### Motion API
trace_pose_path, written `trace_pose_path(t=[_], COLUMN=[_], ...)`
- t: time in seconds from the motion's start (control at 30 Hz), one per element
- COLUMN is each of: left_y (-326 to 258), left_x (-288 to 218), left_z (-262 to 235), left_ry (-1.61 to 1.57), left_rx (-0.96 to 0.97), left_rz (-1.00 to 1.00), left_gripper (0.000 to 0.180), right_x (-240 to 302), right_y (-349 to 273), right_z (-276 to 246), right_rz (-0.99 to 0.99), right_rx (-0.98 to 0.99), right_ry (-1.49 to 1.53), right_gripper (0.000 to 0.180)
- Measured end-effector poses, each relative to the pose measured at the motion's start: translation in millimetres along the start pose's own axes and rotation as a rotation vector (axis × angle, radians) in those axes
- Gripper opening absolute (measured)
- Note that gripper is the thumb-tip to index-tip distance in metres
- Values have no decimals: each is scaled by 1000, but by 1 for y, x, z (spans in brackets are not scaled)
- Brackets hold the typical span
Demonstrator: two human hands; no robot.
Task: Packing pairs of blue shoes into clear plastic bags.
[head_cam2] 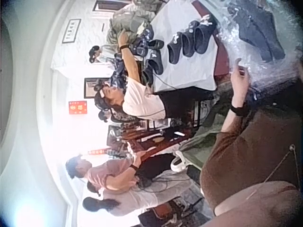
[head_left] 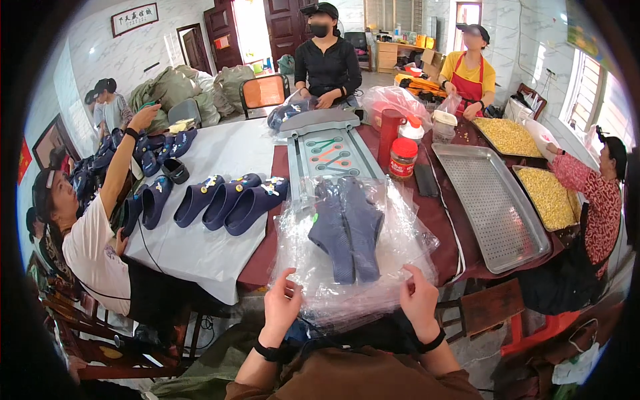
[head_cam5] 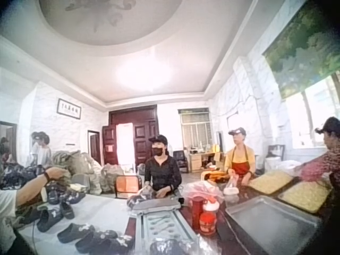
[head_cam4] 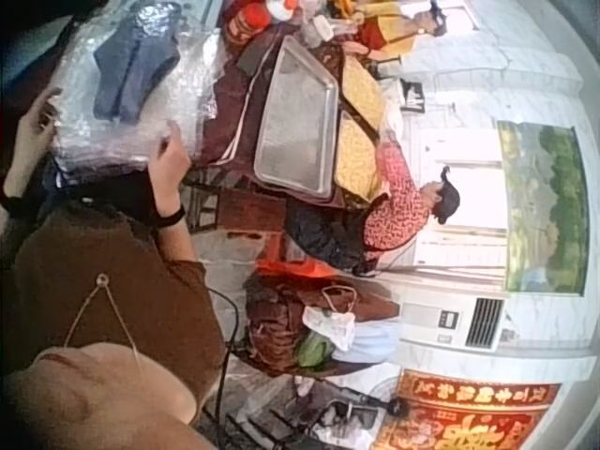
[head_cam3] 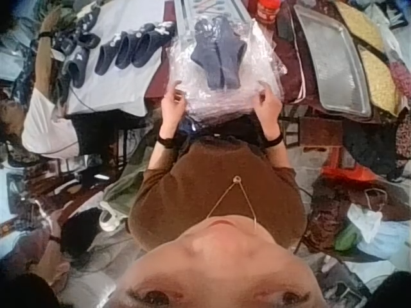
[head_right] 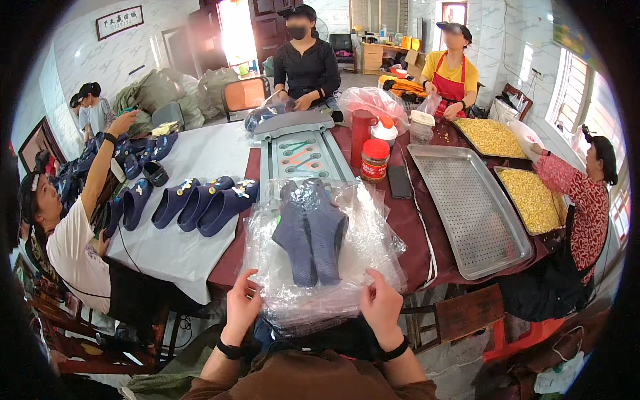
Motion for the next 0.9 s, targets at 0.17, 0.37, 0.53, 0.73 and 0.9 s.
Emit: trace_pose_path(t=[0.17, 0.37, 0.53, 0.73, 0.9], left_y=[1, 3, 2, 2, 2], left_x=[4, -2, 2, 7, 11], left_z=[-6, -11, -11, -8, -9], left_ry=[4, -52, -117, -255, -287], left_rx=[-113, 23, 119, 34, 60], left_rz=[30, -37, -96, -116, -91], left_gripper=[43, 54, 56, 51, 50], right_x=[-7, 3, -6, -13, -7], right_y=[-1, 7, 3, -1, 2], right_z=[2, -4, -3, 6, -3], right_rz=[-9, -12, 16, 28, 43], right_rx=[-52, -4, 9, 23, 19], right_ry=[-140, -23, -11, -138, -27], right_gripper=[33, 34, 36, 40, 47])
Point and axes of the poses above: each hand's wrist, its own y-axis towards the middle knuckle, its own z-axis out of the palm, x = y × z, the point moved 3 cm from there along y, towards the middle knuckle, and after that the axes turned 1 degree about x, right-handed, at the moved point
